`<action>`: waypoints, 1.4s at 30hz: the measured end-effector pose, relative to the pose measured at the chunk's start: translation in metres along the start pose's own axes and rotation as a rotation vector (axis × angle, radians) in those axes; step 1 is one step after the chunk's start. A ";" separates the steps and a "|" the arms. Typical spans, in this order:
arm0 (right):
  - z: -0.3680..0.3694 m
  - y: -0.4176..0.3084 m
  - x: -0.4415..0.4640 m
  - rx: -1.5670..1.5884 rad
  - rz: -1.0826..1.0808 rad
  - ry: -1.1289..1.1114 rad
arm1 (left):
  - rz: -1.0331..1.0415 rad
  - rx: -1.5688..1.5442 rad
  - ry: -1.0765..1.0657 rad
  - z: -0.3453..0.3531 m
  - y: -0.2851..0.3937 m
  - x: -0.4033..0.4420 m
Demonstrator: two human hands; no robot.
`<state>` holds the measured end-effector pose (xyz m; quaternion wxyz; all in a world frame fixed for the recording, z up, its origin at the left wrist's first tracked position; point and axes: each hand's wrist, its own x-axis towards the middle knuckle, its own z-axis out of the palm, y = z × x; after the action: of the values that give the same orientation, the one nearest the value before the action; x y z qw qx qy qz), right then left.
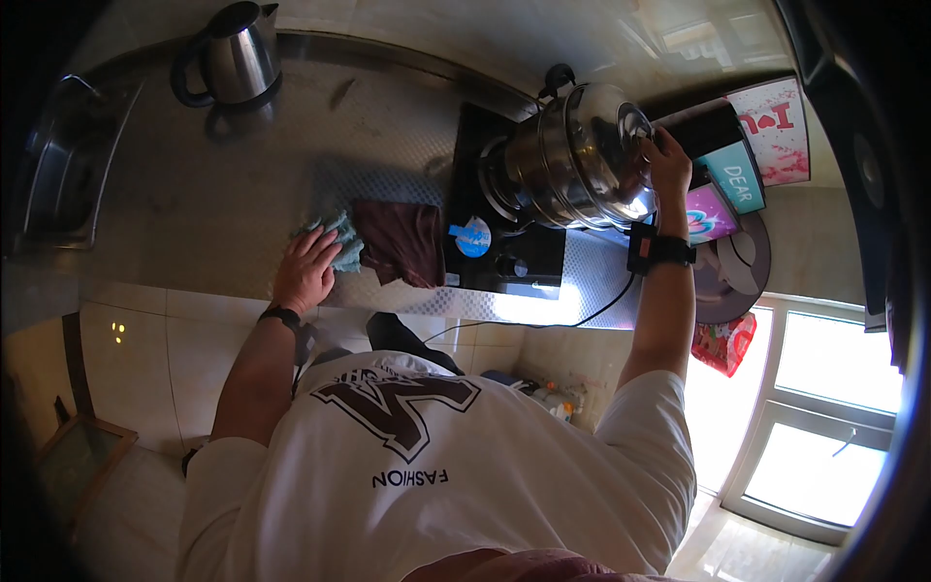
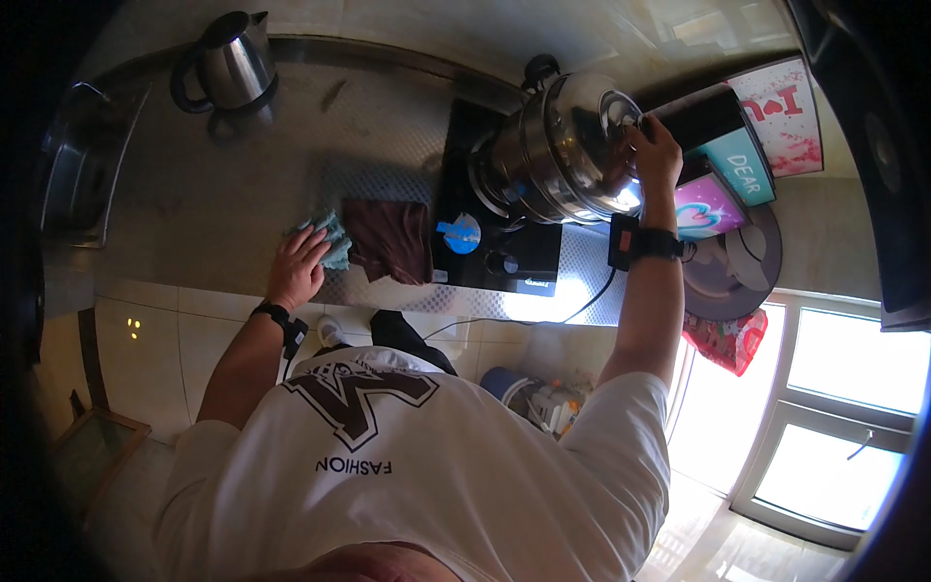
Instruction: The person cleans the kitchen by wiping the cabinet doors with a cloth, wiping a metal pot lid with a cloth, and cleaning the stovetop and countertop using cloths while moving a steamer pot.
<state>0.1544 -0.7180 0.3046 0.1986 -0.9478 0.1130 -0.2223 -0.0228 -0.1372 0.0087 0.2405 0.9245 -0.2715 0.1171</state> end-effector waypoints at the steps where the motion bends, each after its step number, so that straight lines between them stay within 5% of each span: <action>1: -0.002 -0.007 -0.002 0.001 -0.001 -0.001 | 0.001 -0.005 0.003 0.001 -0.001 0.000; 7: -0.008 -0.019 0.000 -0.151 -0.053 -0.012 | -0.014 -0.014 -0.014 -0.001 0.001 0.001; 17: -0.004 -0.012 0.001 -0.091 -0.056 -0.018 | -0.009 -0.028 -0.002 0.001 0.000 0.000; 24: -0.010 -0.024 0.005 0.027 0.131 -0.137 | 0.001 -0.015 -0.002 0.001 0.000 0.001; 30: -0.004 -0.004 0.010 0.053 0.046 -0.077 | -0.001 -0.043 0.022 0.002 0.001 -0.001; 33: -0.021 -0.073 -0.023 -0.011 0.045 -0.066 | 0.027 -0.070 0.033 0.001 0.001 0.003; 35: -0.014 -0.023 0.001 0.144 0.095 -0.297 | 0.049 -0.068 0.024 0.001 0.003 0.001; 42: -0.060 -0.002 -0.032 0.117 -0.013 -0.022 | 0.051 -0.044 -0.013 0.005 -0.001 0.000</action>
<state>0.0984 -0.7265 0.3429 0.2535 -0.9377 0.0914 -0.2193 -0.0214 -0.1389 0.0042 0.2560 0.9124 -0.2992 0.1113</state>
